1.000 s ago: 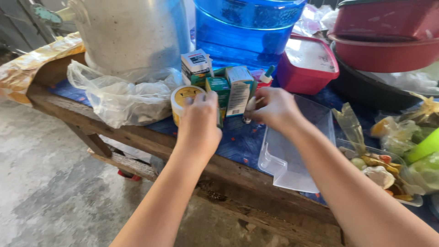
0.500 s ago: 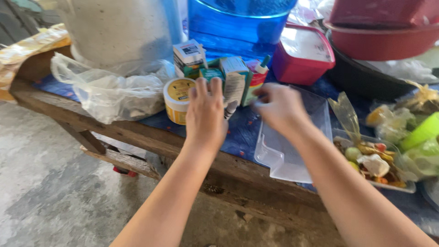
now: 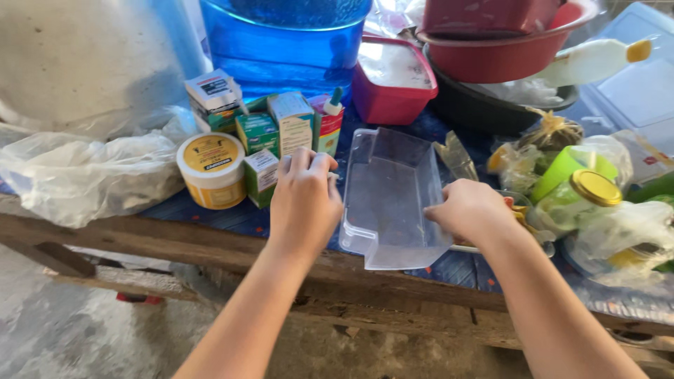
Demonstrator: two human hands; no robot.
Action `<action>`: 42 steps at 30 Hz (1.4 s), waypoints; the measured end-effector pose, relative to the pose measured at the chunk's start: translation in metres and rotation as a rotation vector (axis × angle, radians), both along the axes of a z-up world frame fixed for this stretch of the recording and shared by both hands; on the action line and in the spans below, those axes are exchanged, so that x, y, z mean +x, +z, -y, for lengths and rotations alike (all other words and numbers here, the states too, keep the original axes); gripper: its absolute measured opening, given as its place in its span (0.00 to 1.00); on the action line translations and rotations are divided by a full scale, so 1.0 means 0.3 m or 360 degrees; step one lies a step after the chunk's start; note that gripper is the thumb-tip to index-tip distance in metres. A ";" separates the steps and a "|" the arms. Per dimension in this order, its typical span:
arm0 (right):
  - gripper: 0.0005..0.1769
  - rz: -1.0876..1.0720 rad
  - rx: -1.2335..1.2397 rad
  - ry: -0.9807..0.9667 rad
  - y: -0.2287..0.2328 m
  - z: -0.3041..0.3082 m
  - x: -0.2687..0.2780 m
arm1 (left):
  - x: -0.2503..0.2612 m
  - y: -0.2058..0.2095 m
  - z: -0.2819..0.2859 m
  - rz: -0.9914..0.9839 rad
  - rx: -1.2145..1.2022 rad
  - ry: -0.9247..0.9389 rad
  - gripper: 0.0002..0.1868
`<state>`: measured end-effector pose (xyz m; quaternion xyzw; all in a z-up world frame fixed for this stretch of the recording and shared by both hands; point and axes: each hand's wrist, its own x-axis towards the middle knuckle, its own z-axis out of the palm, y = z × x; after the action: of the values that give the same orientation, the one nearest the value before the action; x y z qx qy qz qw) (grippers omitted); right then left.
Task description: The person opens the refrigerator and removes several small boxes and containers from the door shelf, placing them on a nearby table. They then retrieve additional containers from the main fridge shelves and place them on the table, organizing the items into groups.
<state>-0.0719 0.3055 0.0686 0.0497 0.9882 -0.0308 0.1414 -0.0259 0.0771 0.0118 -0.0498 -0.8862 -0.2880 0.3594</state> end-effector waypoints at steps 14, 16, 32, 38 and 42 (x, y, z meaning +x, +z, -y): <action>0.18 -0.0898 -0.0671 -0.0030 -0.045 -0.073 0.083 | -0.172 -0.109 0.029 0.0697 -0.0411 0.0005 0.07; 0.16 -0.0897 -0.0864 -0.0118 -0.018 -0.078 0.078 | -0.171 -0.090 0.045 0.0737 -0.0356 0.0020 0.08; 0.12 -0.0569 -0.1613 -0.0314 -0.008 0.000 0.075 | -0.164 0.047 0.072 0.0383 -0.0349 0.0238 0.09; 0.11 -0.0645 -0.1586 -0.0327 0.001 -0.027 0.087 | -0.107 0.132 0.025 0.0399 -0.0013 0.0132 0.09; 0.09 -0.0717 -0.1773 -0.0318 0.031 -0.078 0.085 | -0.106 0.199 -0.073 0.0729 0.0599 -0.0031 0.26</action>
<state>-0.0464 0.3289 0.0780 0.0531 0.8196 -0.5661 -0.0700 -0.0579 0.0990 0.0716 0.0754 -0.8748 -0.4544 0.1502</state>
